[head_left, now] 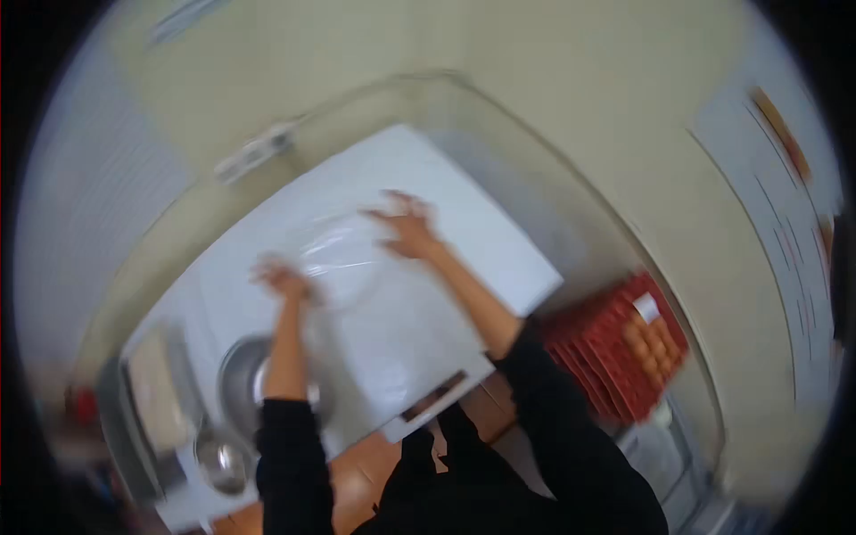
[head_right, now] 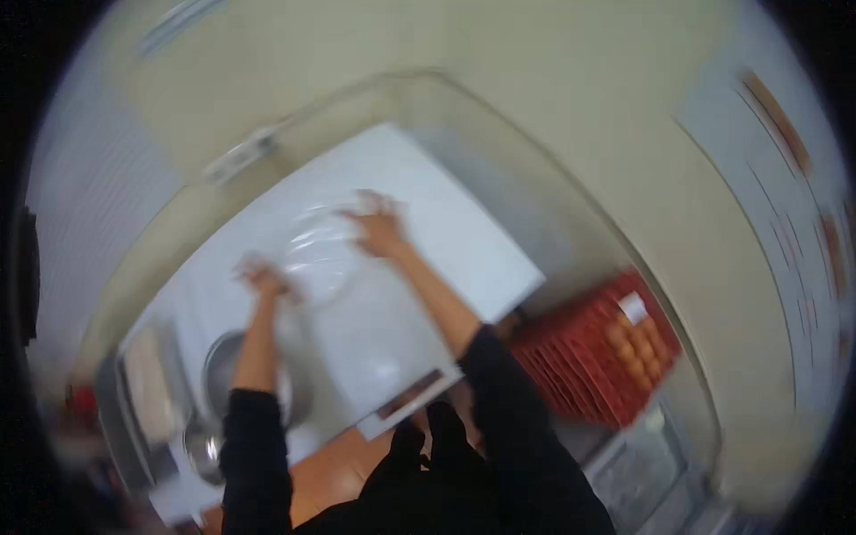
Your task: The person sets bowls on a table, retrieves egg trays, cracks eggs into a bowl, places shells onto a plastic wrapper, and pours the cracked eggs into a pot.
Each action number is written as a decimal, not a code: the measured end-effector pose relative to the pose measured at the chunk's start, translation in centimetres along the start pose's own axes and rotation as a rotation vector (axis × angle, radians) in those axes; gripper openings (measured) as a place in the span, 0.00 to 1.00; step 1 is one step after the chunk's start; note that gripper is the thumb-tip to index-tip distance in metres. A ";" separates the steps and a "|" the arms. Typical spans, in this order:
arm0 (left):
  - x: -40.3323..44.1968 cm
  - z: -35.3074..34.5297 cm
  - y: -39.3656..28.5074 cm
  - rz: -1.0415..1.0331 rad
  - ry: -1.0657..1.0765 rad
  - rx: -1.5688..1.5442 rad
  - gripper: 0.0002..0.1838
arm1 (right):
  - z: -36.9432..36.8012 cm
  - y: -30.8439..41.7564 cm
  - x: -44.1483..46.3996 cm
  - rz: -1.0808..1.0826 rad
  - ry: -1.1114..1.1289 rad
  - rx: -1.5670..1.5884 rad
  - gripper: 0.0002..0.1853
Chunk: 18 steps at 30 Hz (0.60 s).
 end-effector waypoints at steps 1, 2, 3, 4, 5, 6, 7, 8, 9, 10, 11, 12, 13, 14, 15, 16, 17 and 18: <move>2.7 -1.9 1.2 -0.049 0.053 0.065 0.64 | 2.4 1.4 -1.2 0.016 -0.092 0.059 0.33; 6.1 -5.7 3.0 -0.013 0.020 0.070 0.75 | 5.8 3.0 -3.0 -0.026 -0.126 0.108 0.27; 3.0 -2.6 4.5 0.051 0.171 0.074 0.77 | 9.2 4.2 -5.7 -0.027 -0.142 0.140 0.22; 2.1 -2.5 6.1 0.114 0.291 0.049 0.80 | 13.9 5.0 -9.1 -0.008 -0.161 0.197 0.18; 3.2 -6.5 9.3 0.139 0.336 -0.029 0.81 | 19.4 1.7 -14.8 -0.102 -0.206 0.224 0.17; 2.9 -7.1 10.6 0.141 0.403 -0.012 0.80 | 23.1 -0.6 -19.9 -0.167 -0.230 0.268 0.15; 1.2 -5.9 11.2 0.141 0.448 -0.040 0.78 | 26.4 -3.7 -24.1 -0.300 -0.339 0.128 0.15; 1.1 -6.3 12.2 0.122 0.433 -0.110 0.75 | 28.7 -7.8 -28.6 -0.437 -0.376 0.223 0.15; 1.1 -6.0 14.1 0.087 0.407 -0.135 0.68 | 31.1 -10.1 -33.7 -0.629 -0.462 0.139 0.14; 0.4 -3.2 13.7 0.006 0.428 -0.108 0.63 | 33.8 -11.8 -39.0 -0.782 -0.609 0.134 0.13; -0.8 -0.4 12.9 -0.070 0.451 -0.078 0.58 | 35.5 -14.2 -44.7 -1.082 -0.617 -0.006 0.12; -0.1 0.7 11.7 -0.083 0.443 -0.068 0.58 | 37.2 -15.0 -49.1 -1.024 -0.619 -0.231 0.11; 1.3 2.7 10.7 -0.113 0.295 0.076 0.51 | 37.4 -16.6 -54.3 -1.195 -0.573 -0.298 0.12; 2.3 4.8 9.4 -0.141 0.145 0.220 0.45 | 37.0 -17.5 -58.9 -1.366 -0.518 -0.363 0.12; 1.2 8.0 4.9 -0.236 0.079 0.098 0.37 | 36.2 -18.0 -62.3 -1.429 -0.468 -0.341 0.14; 0.1 11.0 0.0 -0.329 0.012 -0.027 0.31 | 35.0 -18.5 -64.7 -1.489 -0.421 -0.319 0.15; -1.6 11.9 -6.3 -0.902 -0.337 -0.221 0.20 | 33.5 -18.9 -66.0 -1.498 -0.424 -0.318 0.15; -8.5 16.6 -13.6 -1.170 -0.414 -0.520 0.15 | 31.7 -19.5 -67.5 -1.523 -0.493 -0.213 0.16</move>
Point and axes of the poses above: each hand's wrist, its own x-axis towards the middle knuckle, its own z-axis out of the back of the hand, y = z × x, the point moved 7 cm from there along x, towards the middle knuckle, and after that the axes turned 2 degrees about -y, right-handed, at the moved point
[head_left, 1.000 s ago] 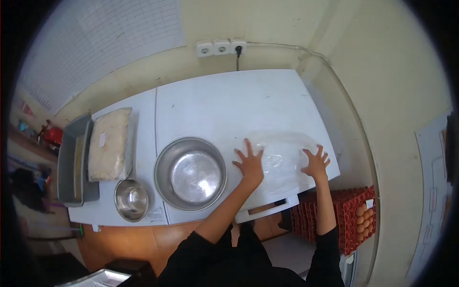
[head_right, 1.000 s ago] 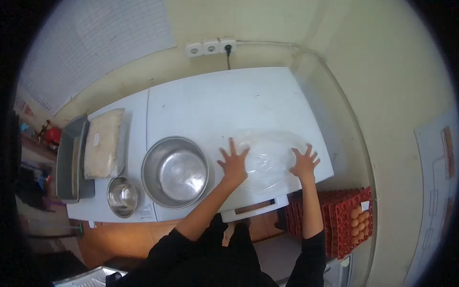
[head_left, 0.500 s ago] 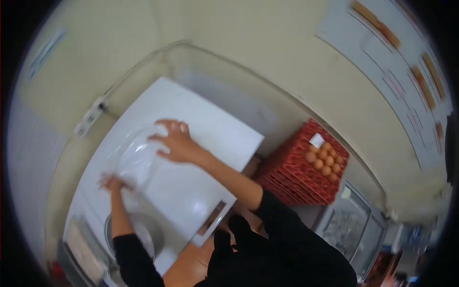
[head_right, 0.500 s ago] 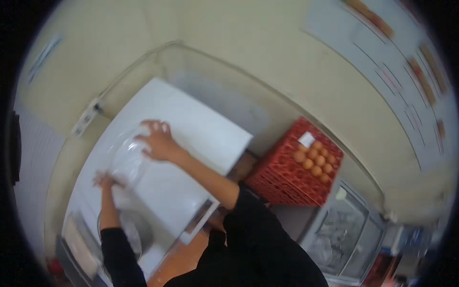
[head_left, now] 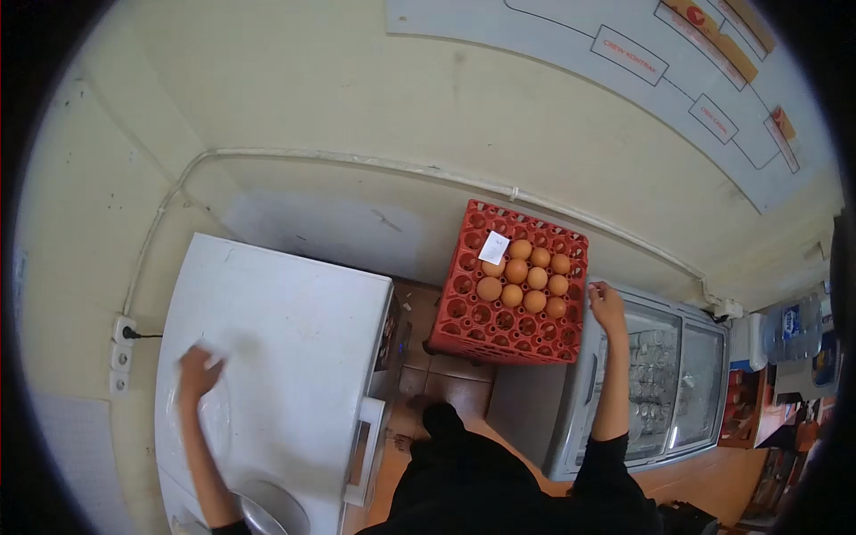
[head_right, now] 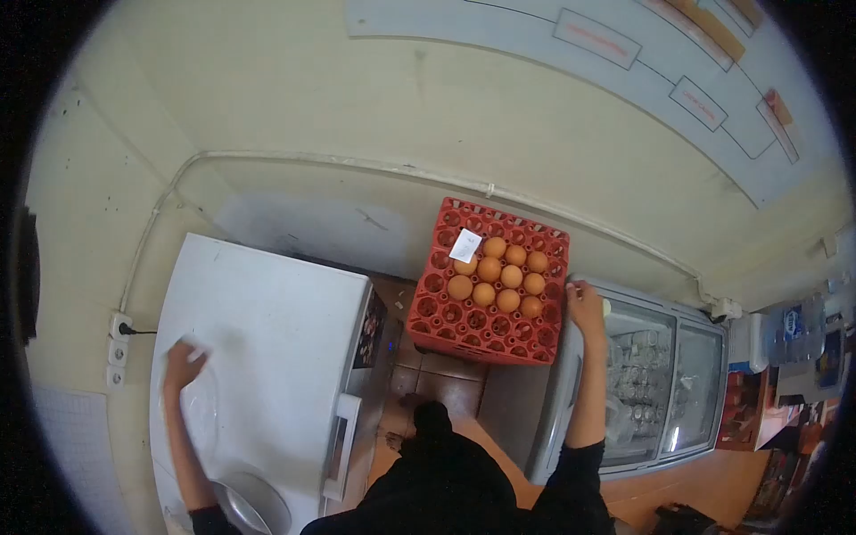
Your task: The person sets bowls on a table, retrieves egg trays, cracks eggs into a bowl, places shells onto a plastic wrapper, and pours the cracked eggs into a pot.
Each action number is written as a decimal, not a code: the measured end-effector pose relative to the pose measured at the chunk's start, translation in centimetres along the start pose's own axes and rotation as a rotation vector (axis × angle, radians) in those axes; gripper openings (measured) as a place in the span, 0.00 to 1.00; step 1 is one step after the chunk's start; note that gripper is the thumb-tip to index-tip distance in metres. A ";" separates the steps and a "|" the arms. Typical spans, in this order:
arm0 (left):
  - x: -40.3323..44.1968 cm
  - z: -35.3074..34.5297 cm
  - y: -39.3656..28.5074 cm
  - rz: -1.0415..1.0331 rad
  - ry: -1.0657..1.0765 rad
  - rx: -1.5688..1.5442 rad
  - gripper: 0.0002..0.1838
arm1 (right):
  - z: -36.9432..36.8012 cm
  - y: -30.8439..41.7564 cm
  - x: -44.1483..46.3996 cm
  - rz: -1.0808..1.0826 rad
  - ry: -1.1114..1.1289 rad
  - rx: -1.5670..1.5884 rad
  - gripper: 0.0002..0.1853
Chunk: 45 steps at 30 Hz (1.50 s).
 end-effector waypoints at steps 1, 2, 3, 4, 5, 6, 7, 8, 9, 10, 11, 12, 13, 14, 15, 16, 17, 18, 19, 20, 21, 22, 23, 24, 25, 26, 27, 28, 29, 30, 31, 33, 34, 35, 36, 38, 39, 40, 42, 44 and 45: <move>5.3 0.6 -10.5 -0.068 0.015 -0.260 0.09 | -0.8 -1.4 -0.2 -0.052 0.019 0.103 0.17; 9.2 -0.3 -19.3 -0.136 0.169 -0.686 0.11 | -0.6 -0.5 -1.1 -0.068 -0.052 0.081 0.17; 11.3 -3.5 -24.7 -0.045 0.344 -0.876 0.16 | -0.8 0.3 -1.4 -0.080 -0.063 0.084 0.17; 13.0 -6.2 -29.8 -0.161 0.384 -0.975 0.19 | -0.8 0.9 -1.7 -0.068 -0.099 0.122 0.17; 14.1 -7.1 -35.1 -0.227 0.475 -0.997 0.23 | -0.6 1.1 -1.8 -0.057 -0.135 0.157 0.17; 15.2 -8.5 -38.5 -0.217 0.465 -1.009 0.23 | -1.3 0.2 -1.6 -0.024 -0.221 0.192 0.14; 16.0 -10.1 -40.9 -0.205 0.456 -1.021 0.23 | -1.3 0.0 -1.6 -0.038 -0.227 0.190 0.14; 16.7 -11.1 -42.7 -0.212 0.468 -1.018 0.23 | -1.4 0.2 -1.5 -0.076 -0.230 0.233 0.13; 17.6 -11.9 -43.7 -0.165 0.424 -0.951 0.22 | -1.6 0.5 -1.6 -0.113 -0.232 0.277 0.12; 18.3 -12.7 -44.0 -0.115 0.380 -0.884 0.22 | -1.2 1.3 -2.0 -0.107 -0.261 0.302 0.10; 18.7 -13.6 -44.3 -0.115 0.388 -0.881 0.22 | -1.5 1.5 -2.2 -0.115 -0.258 0.302 0.10; 19.0 -14.5 -44.2 -0.086 0.407 -0.873 0.21 | -1.6 1.5 -2.5 -0.130 -0.299 0.329 0.09; 19.1 -14.9 -44.1 -0.056 0.424 -0.865 0.21 | -1.6 1.2 -2.7 -0.142 -0.339 0.356 0.09; 19.3 -15.1 -44.1 -0.052 0.425 -0.862 0.21 | -1.9 0.8 -2.5 -0.143 -0.334 0.358 0.09; 19.4 -15.3 -44.0 -0.033 0.432 -0.898 0.21 | -2.4 0.3 -2.4 -0.142 -0.340 0.401 0.09; 19.4 -15.0 -44.0 -0.014 0.440 -0.934 0.22 | -2.6 0.0 -2.4 -0.141 -0.346 0.444 0.09; 19.3 -14.7 -44.0 -0.009 0.440 -0.932 0.22 | -2.8 -0.4 -2.4 -0.141 -0.340 0.446 0.09; 19.4 -14.0 -44.1 -0.036 0.406 -0.984 0.22 | -2.7 -0.5 -2.4 -0.115 -0.352 0.460 0.09; 19.4 -13.1 -44.1 -0.061 0.371 -1.038 0.22 | -2.6 -0.5 -2.3 -0.087 -0.362 0.472 0.09; 19.5 -12.8 -44.0 -0.051 0.368 -1.042 0.22 | -2.4 -0.4 -2.2 -0.080 -0.353 0.469 0.09; 19.6 -12.1 -43.9 -0.071 0.340 -1.085 0.20 | -1.8 -0.4 -2.1 -0.080 -0.364 0.470 0.09; 19.6 -11.3 -43.8 -0.095 0.308 -1.127 0.19 | -1.2 0.0 -2.1 -0.077 -0.377 0.474 0.09; 19.5 -10.7 -43.6 -0.089 0.299 -1.128 0.19 | -0.3 0.8 -2.2 -0.068 -0.372 0.476 0.09; 19.3 -10.0 -43.5 -0.099 0.301 -1.136 0.19 | 0.7 1.5 -2.3 -0.061 -0.354 0.508 0.08; 19.2 -9.0 -43.4 -0.108 0.303 -1.141 0.20 | 1.8 2.5 -2.4 -0.054 -0.332 0.542 0.08; 18.8 -7.7 -43.1 -0.095 0.289 -1.136 0.20 | 3.0 3.7 -2.8 -0.044 -0.332 0.546 0.08; 18.1 -6.6 -42.9 -0.059 0.289 -1.193 0.19 | 4.0 4.7 -2.8 -0.025 -0.315 0.551 0.08; 17.3 -5.8 -42.5 -0.021 0.282 -1.249 0.19 | 4.7 5.7 -2.7 -0.009 -0.292 0.574 0.08; 16.5 -5.0 -42.1 0.003 0.255 -1.242 0.19 | 5.2 6.5 -2.6 0.006 -0.265 0.602 0.08; 15.6 -4.5 -41.6 0.035 0.238 -1.242 0.19 | 5.6 7.6 -2.5 0.049 -0.266 0.561 0.08; 14.5 -4.0 -41.2 0.069 0.217 -1.237 0.19 | 5.4 8.4 -2.3 0.082 -0.234 0.580 0.08; 12.3 -3.0 -42.7 0.110 0.077 -1.148 0.18 | 5.1 7.1 -1.1 0.111 -0.169 0.709 0.09; 11.0 -2.9 -43.4 0.182 0.069 -1.133 0.18 | 5.5 6.9 -0.4 0.159 -0.169 0.630 0.09; 9.7 -2.7 -44.2 0.259 0.061 -1.119 0.18 | 5.6 6.6 0.4 0.195 -0.126 0.650 0.09; 8.3 -2.2 -45.0 0.324 0.002 -1.070 0.17 | 5.2 6.3 1.2 0.190 -0.035 0.646 0.09; 5.4 0.0 -46.6 0.494 -0.060 -0.998 0.16 | 5.3 7.7 2.4 0.273 0.093 0.716 0.09; 3.6 1.3 -47.4 0.613 -0.065 -0.947 0.16 | 5.7 8.8 2.8 0.325 0.151 0.725 0.09; 5.3 2.8 -48.2 0.577 -0.094 -0.880 0.16 | 6.9 9.2 4.3 0.328 0.111 0.727 0.09; 4.6 2.8 -49.6 0.649 -0.120 -0.819 0.17 | 5.6 8.5 6.2 0.363 0.163 0.714 0.09; 4.7 3.2 -50.2 0.727 -0.129 -0.757 0.19 | 5.1 9.4 7.7 0.383 0.229 0.698 0.09; 4.7 3.3 -50.4 0.750 -0.150 -0.755 0.19 | 4.6 10.3 8.5 0.398 0.286 0.665 0.09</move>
Point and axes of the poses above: each hand's wrist, its own x-axis towards the middle knuckle, its own z-axis out of the back of the hand, y = z × x, the point moved 7 cm from there along x, towards the middle knuckle, and after that the axes turned 2 degrees about -y, right-handed, at the moved point
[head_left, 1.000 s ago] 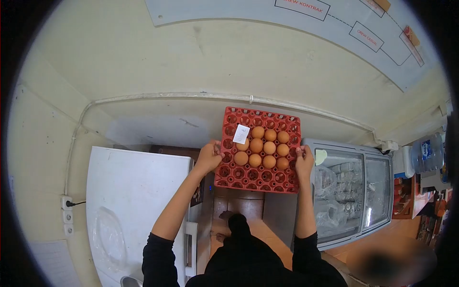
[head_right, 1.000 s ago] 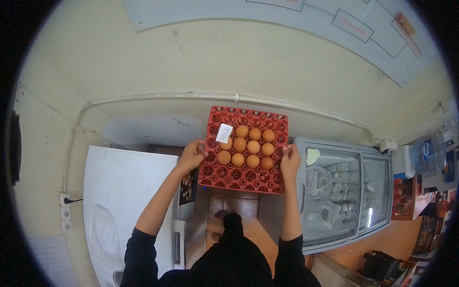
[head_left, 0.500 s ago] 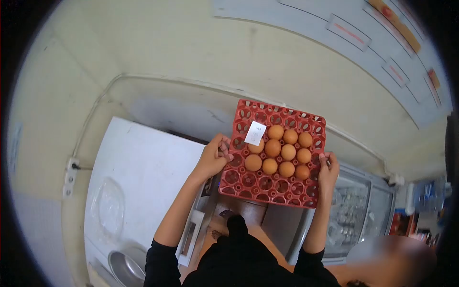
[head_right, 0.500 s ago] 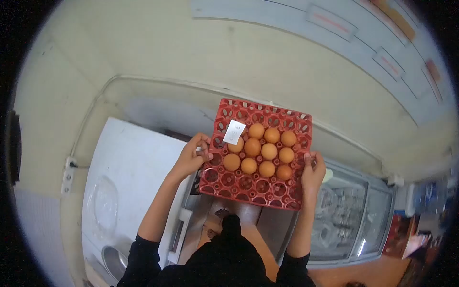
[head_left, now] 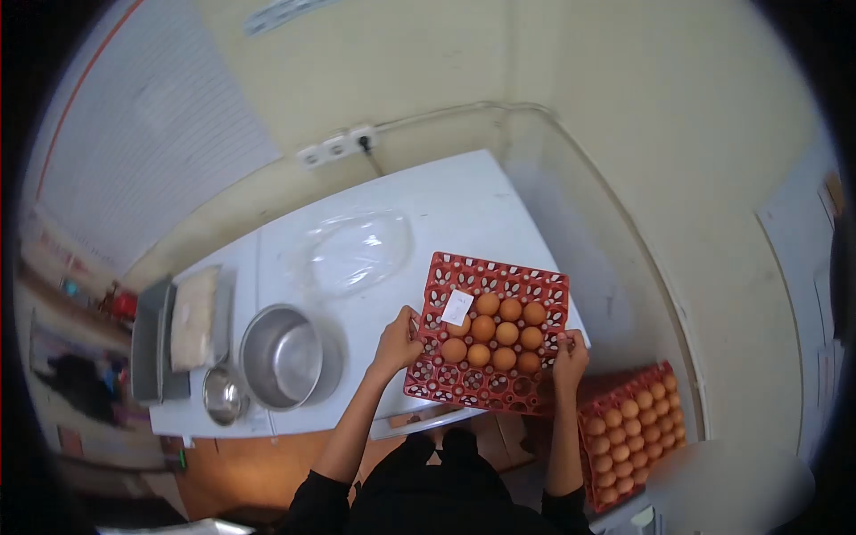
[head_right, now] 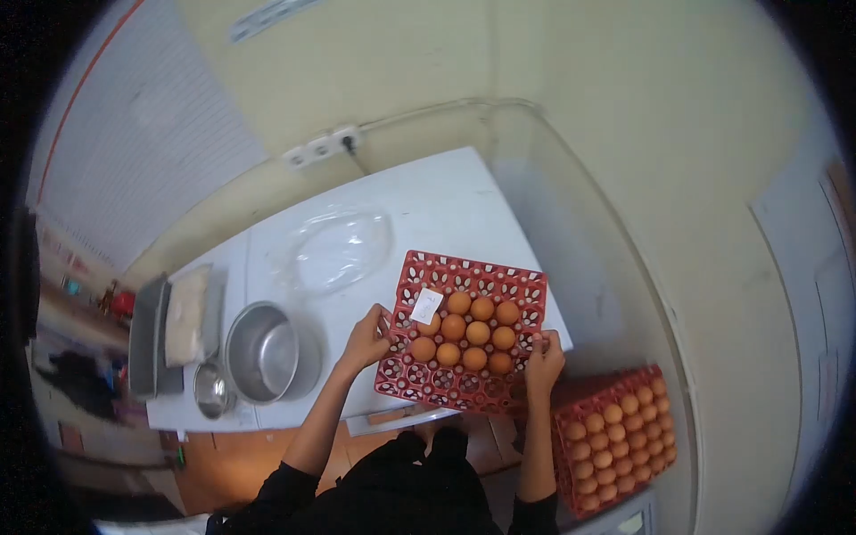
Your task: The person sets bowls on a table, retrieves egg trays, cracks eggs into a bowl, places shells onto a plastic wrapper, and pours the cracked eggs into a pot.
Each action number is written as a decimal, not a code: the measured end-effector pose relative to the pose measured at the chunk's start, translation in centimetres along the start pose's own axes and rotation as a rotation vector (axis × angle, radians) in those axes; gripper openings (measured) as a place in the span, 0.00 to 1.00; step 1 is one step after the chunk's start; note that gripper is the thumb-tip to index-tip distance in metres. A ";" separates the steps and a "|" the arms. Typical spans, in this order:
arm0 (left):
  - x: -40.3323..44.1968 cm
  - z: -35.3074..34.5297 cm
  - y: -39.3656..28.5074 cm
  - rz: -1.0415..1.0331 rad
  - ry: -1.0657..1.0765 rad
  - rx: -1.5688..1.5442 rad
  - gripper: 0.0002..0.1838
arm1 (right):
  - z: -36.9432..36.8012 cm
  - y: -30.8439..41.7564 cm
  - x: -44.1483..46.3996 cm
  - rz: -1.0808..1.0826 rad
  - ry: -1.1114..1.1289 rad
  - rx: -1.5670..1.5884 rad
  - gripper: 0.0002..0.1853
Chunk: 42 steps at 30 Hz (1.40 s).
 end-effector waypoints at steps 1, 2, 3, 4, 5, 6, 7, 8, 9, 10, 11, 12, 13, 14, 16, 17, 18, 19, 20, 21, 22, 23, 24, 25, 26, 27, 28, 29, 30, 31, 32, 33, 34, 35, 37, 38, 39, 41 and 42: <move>-0.3 0.0 0.0 0.049 -0.015 -0.007 0.19 | -0.4 0.6 1.3 0.038 0.023 0.039 0.11; -0.2 -0.5 0.4 0.050 -0.021 -0.008 0.19 | -0.5 0.2 1.8 0.062 0.004 0.049 0.11; -0.5 -1.3 0.4 0.068 -0.084 0.036 0.19 | -2.0 -0.7 3.9 0.063 0.105 0.068 0.11; -1.0 -1.9 -0.1 0.087 -0.114 0.062 0.19 | -2.7 -1.6 4.9 0.064 0.172 0.111 0.11; -1.5 -2.6 -0.2 0.094 -0.171 0.112 0.19 | -3.4 -2.5 5.6 0.037 0.235 0.167 0.12; -2.1 -2.9 -0.5 0.106 -0.221 0.149 0.20 | -3.6 -2.5 6.5 0.041 0.256 0.190 0.12; -2.6 -3.2 -0.7 0.106 -0.264 0.139 0.20 | -3.7 -2.1 7.3 0.088 0.273 0.175 0.12; -2.9 -3.5 -0.7 0.114 -0.288 0.145 0.20 | -4.0 -1.6 8.1 0.139 0.290 0.159 0.12; -2.8 -2.2 0.1 0.064 -0.238 0.079 0.19 | -2.9 0.2 6.8 0.115 0.268 0.055 0.11; -3.8 -2.6 0.1 0.091 -0.266 0.057 0.19 | -2.8 1.3 6.9 0.120 0.303 0.048 0.11; -4.1 -2.7 0.1 0.091 -0.280 0.026 0.19 | -1.9 3.5 6.7 0.205 0.178 -0.321 0.10; -4.6 -3.2 0.5 0.119 -0.279 0.014 0.19 | -1.1 6.0 6.3 0.291 0.052 -0.705 0.10; -4.5 -3.4 0.9 0.105 -0.285 -0.017 0.19 | -1.9 9.8 5.7 0.383 0.079 -0.556 0.11; -4.2 -3.4 1.2 0.080 -0.290 -0.045 0.19 | -3.2 13.1 4.9 0.469 0.096 -0.400 0.13; -3.3 -2.5 0.8 0.056 -0.303 -0.021 0.19 | -8.4 17.5 2.1 0.835 0.330 -0.197 0.15; -3.4 -3.0 0.5 0.063 -0.300 0.019 0.21 | -10.0 17.9 0.6 0.890 0.425 -0.196 0.15; -3.6 -3.3 0.1 0.072 -0.297 0.059 0.23 | -11.4 18.2 -0.6 0.945 0.523 -0.194 0.16; -3.8 -3.3 -0.7 0.140 -0.259 0.017 0.34 | -12.4 17.7 -0.7 0.957 0.526 -0.191 0.16; -3.9 -3.3 -1.2 0.145 -0.274 0.012 0.34 | -13.4 17.2 -1.0 0.998 0.494 -0.216 0.13; -3.9 -3.6 -1.9 0.102 -0.230 0.019 0.40 | -14.0 16.6 -1.2 1.037 0.464 -0.240 0.10; -3.8 -4.1 -2.2 0.060 -0.183 0.025 0.45 | -14.0 16.6 -1.4 1.047 0.474 -0.237 0.10; -3.4 -1.9 -1.9 0.093 -0.099 0.073 0.50 | -15.4 18.9 -1.8 0.970 0.577 -0.220 0.08; -3.3 -1.7 -1.9 0.100 -0.107 0.065 0.50 | -15.5 18.7 -1.6 0.886 0.672 -0.208 0.06; -3.2 -1.8 -2.0 0.078 -0.076 0.085 0.49 | -15.1 19.1 -1.6 0.893 0.681 -0.209 0.06; -3.0 -1.9 -1.9 0.056 -0.049 0.107 0.48 | -15.2 18.9 -1.1 0.744 0.750 -0.198 0.06; -2.9 -1.9 -1.7 0.064 -0.063 0.100 0.48 | -15.2 18.7 -0.6 0.596 0.816 -0.190 0.06; -2.7 -2.2 -1.2 0.093 -0.042 0.090 0.47 | -14.9 19.2 -0.4 0.609 0.830 -0.189 0.06; -2.7 -2.5 -1.0 0.124 -0.021 0.080 0.45 | -14.7 19.9 0.0 0.629 0.849 -0.174 0.08; -2.9 -2.4 -1.1 0.138 -0.040 0.075 0.45 | -14.6 20.8 0.4 0.651 0.870 -0.157 0.09; -3.1 -2.4 -1.3 0.120 -0.063 0.025 0.44 | -15.0 21.6 0.8 0.657 0.904 -0.121 0.09; -3.3 -2.7 -1.3 0.102 -0.084 -0.025 0.43 | -15.8 21.7 1.3 0.671 0.925 -0.112 0.09; -2.8 -2.9 -1.0 0.001 -0.195 -0.034 0.38 | -16.8 21.4 1.5 0.649 1.037 -0.083 0.09; -2.7 -2.7 -1.5 0.011 -0.204 -0.037 0.38 | -17.7 20.8 1.5 0.620 1.143 -0.061 0.09; -3.0 -1.3 -3.9 -0.132 -0.352 0.106 0.37 | -18.0 20.5 1.6 0.585 1.139 -0.011 0.08; -3.2 0.2 -7.8 -0.348 -0.541 0.224 0.33 | -17.9 19.7 1.7 0.557 1.149 -0.029 0.07; -2.6 0.0 -7.7 -0.342 -0.542 0.213 0.33 | -17.8 19.5 1.7 0.530 1.155 -0.035 0.07; -1.6 -0.7 -7.3 -0.338 -0.402 0.042 0.31 | -17.7 19.3 1.9 0.535 1.159 -0.043 0.07; -1.0 -1.3 -7.5 -0.445 -0.425 -0.084 0.26 | -17.6 19.0 2.3 0.487 1.188 -0.048 0.07; -1.0 -1.7 -7.3 -0.440 -0.442 -0.082 0.26 | -17.4 19.1 2.4 0.500 1.200 -0.048 0.07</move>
Point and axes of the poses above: each hand's wrist, its own x-axis towards the middle knuckle, its own z-axis out of the back of the hand, y = z × x, the point moved 7 cm from there along x, towards the middle knuckle, and after that the axes turned 2 degrees about -y, right-handed, at the moved point
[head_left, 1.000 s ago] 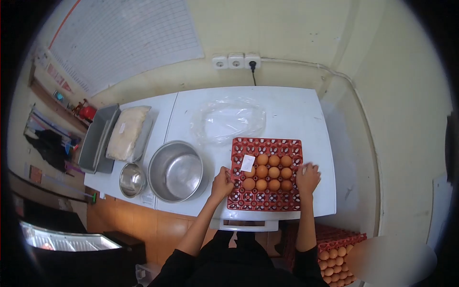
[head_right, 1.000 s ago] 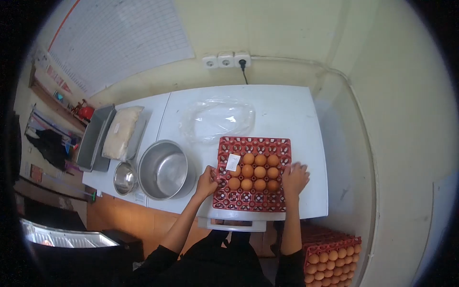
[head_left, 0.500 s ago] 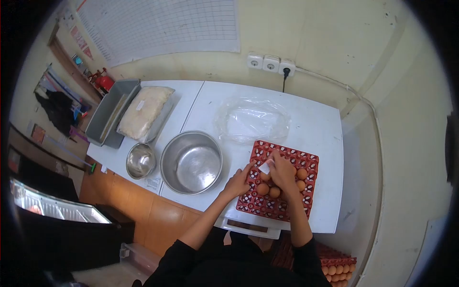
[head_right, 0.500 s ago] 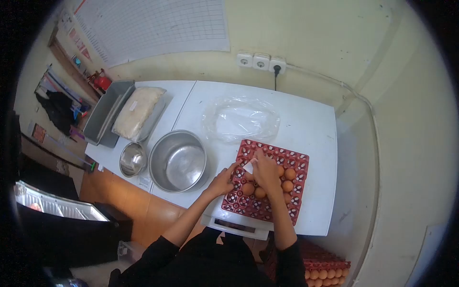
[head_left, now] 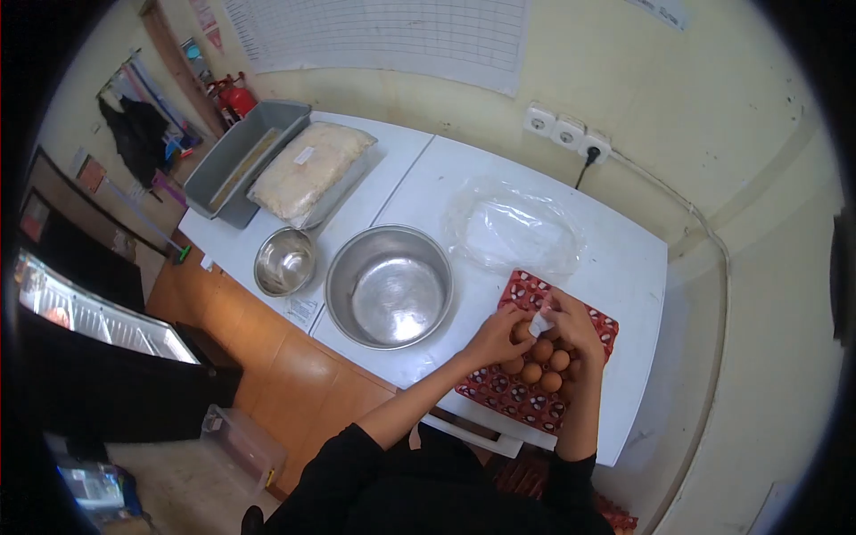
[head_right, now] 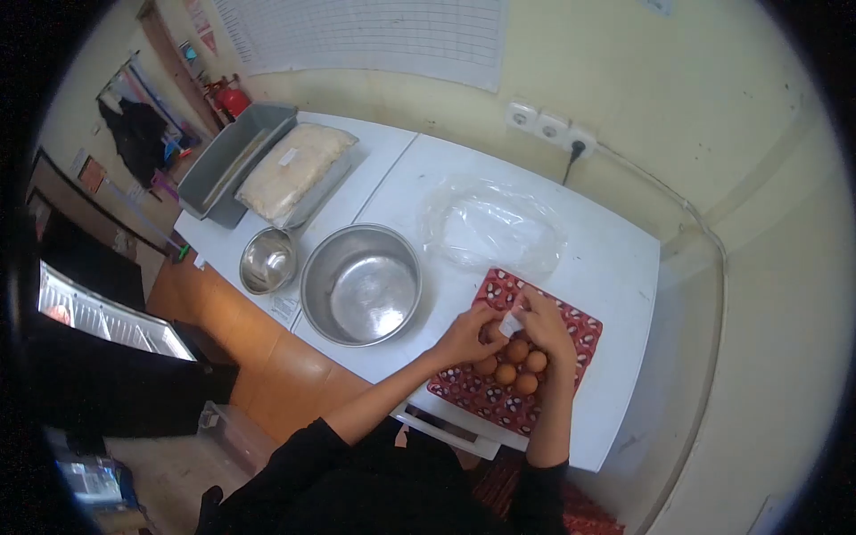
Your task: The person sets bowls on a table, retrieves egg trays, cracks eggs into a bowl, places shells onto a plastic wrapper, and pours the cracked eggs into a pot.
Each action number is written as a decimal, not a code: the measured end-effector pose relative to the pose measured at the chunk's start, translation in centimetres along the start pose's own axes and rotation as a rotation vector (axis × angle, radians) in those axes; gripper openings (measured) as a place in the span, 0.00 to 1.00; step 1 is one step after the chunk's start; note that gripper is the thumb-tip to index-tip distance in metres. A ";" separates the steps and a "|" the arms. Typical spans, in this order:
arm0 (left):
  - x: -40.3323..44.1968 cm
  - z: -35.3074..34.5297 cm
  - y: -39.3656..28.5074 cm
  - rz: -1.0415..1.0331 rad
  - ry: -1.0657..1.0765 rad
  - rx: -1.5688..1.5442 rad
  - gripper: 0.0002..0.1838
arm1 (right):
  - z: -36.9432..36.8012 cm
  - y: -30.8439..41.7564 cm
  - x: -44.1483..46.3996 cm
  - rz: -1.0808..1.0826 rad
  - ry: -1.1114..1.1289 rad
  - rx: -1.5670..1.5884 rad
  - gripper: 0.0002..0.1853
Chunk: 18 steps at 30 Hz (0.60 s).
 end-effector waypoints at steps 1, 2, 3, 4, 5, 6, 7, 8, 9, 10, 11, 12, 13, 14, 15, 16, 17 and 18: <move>-0.2 0.0 0.3 0.054 0.009 -0.035 0.24 | 0.3 0.4 -0.3 -0.035 0.011 0.020 0.07; -0.2 0.3 0.4 0.109 0.014 -0.067 0.23 | 0.3 0.5 -0.3 -0.068 0.026 0.041 0.08; -0.1 0.8 0.1 0.101 -0.037 -0.102 0.22 | 0.4 0.6 0.0 -0.006 0.037 0.008 0.07; -0.1 0.9 0.4 0.110 -0.056 -0.088 0.22 | 0.0 1.3 0.3 0.010 0.057 0.010 0.07; -0.1 0.7 1.1 0.158 -0.035 -0.077 0.22 | 0.6 2.4 0.5 0.058 -0.023 -0.043 0.06; -0.3 0.7 1.7 0.205 -0.011 -0.069 0.22 | 1.0 3.2 0.8 0.105 -0.106 -0.094 0.06; -0.2 1.3 1.1 0.108 -0.027 -0.035 0.22 | 1.9 3.7 1.4 0.130 -0.257 0.000 0.06; -0.3 1.6 0.9 0.110 -0.039 -0.029 0.22 | 2.2 4.2 2.2 0.141 -0.248 0.000 0.06; -0.5 1.5 0.9 0.159 -0.024 -0.053 0.21 | 3.4 4.4 2.9 0.115 -0.352 -0.012 0.06; -0.8 1.5 0.9 0.210 -0.004 -0.079 0.21 | 4.4 4.7 3.5 0.084 -0.457 -0.023 0.07; -1.1 1.4 1.1 0.174 -0.041 -0.065 0.21 | 4.7 5.3 5.0 0.169 -0.527 -0.076 0.07; -1.3 1.5 0.9 0.178 -0.031 -0.070 0.21 | 4.8 5.4 6.9 0.247 -0.600 -0.133 0.07; -1.5 1.7 1.0 0.253 -0.033 -0.138 0.21 | 4.2 3.5 10.0 0.234 -0.546 -0.172 0.09; -1.8 1.7 1.1 0.327 -0.030 -0.211 0.22 | 3.4 1.0 13.3 0.217 -0.495 -0.215 0.12; -2.2 1.8 1.2 0.338 -0.040 -0.234 0.21 | 1.7 -1.7 16.4 0.188 -0.422 -0.317 0.14; -2.5 2.2 1.0 0.458 0.014 -0.265 0.21 | 0.7 -3.7 17.8 0.152 -0.347 -0.417 0.17; -3.4 1.9 2.3 0.507 0.020 -0.379 0.20 | 0.6 -2.6 17.1 0.084 -0.362 -0.546 0.17; -3.9 2.7 2.1 0.509 -0.060 -0.589 0.16 | 0.7 -0.7 16.0 0.019 -0.375 -0.671 0.18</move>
Point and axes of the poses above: each hand's wrist, its own x-axis towards the middle knuckle, its own z-axis out of the back of the hand, y = z × x, the point moved 7 cm from there along x, towards the middle knuckle, and after that the axes turned 2 degrees about -y, right-handed, at the moved point
